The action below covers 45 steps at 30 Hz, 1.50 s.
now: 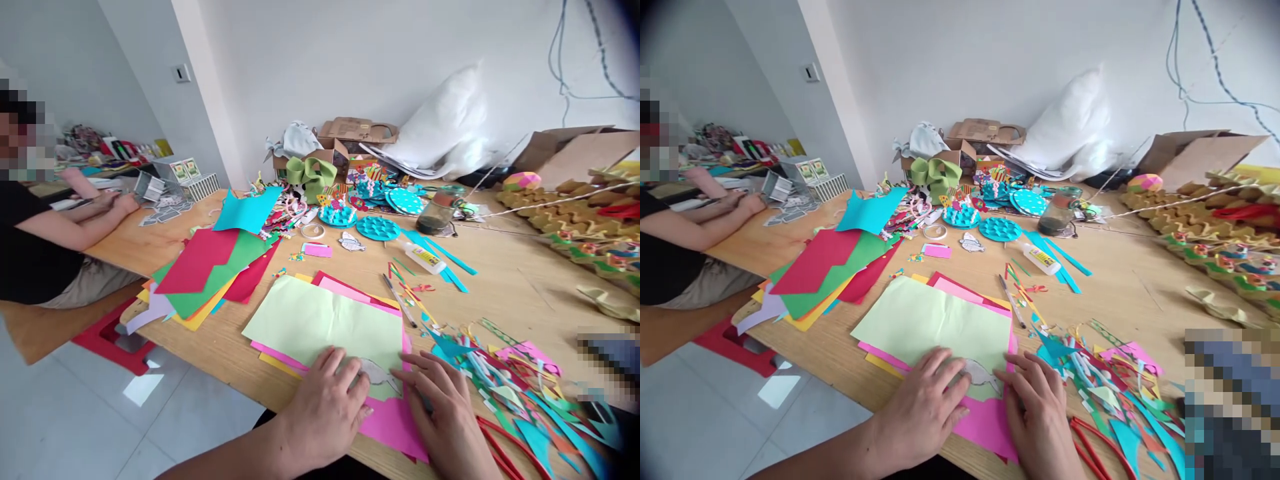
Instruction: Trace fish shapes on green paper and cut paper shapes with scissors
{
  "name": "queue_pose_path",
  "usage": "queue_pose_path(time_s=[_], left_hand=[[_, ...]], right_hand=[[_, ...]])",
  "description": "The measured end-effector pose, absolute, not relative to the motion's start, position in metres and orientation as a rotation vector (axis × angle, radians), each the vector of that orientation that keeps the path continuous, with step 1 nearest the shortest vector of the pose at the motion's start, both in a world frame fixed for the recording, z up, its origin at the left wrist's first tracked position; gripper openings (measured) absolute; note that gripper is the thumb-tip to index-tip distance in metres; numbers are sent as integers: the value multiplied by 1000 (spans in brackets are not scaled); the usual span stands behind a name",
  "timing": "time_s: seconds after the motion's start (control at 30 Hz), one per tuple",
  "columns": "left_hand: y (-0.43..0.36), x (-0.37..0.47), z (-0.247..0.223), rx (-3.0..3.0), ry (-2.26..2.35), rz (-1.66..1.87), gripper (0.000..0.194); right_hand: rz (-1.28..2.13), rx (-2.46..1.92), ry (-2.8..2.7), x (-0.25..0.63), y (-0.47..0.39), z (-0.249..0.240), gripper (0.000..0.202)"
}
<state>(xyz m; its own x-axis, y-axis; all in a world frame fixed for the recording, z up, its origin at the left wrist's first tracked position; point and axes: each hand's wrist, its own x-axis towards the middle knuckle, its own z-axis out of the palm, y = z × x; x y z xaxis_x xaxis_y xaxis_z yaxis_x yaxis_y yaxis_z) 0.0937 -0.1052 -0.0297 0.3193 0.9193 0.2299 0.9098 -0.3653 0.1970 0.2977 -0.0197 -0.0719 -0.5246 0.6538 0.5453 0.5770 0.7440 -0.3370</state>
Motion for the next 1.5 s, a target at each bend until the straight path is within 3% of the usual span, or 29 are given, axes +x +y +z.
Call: queue_pose_path(time_s=[0.57, 0.97, 1.33, 1.5], left_hand=[[-109, 91, -31, 2589, 1741, 484, 36], [-110, 93, -35, 2508, 1757, 566, 30], [-109, 92, -39, 2522, 1689, 570, 33], [-113, 83, -34, 2445, 1669, 753, 41]], right_hand=[[59, -883, -2269, 293, -20, -65, 20], [193, -1009, -2268, 291, -29, -62, 16], [265, -1079, -2264, 286, -36, -52, 13], [314, -1067, -2239, 287, -36, -51, 8]])
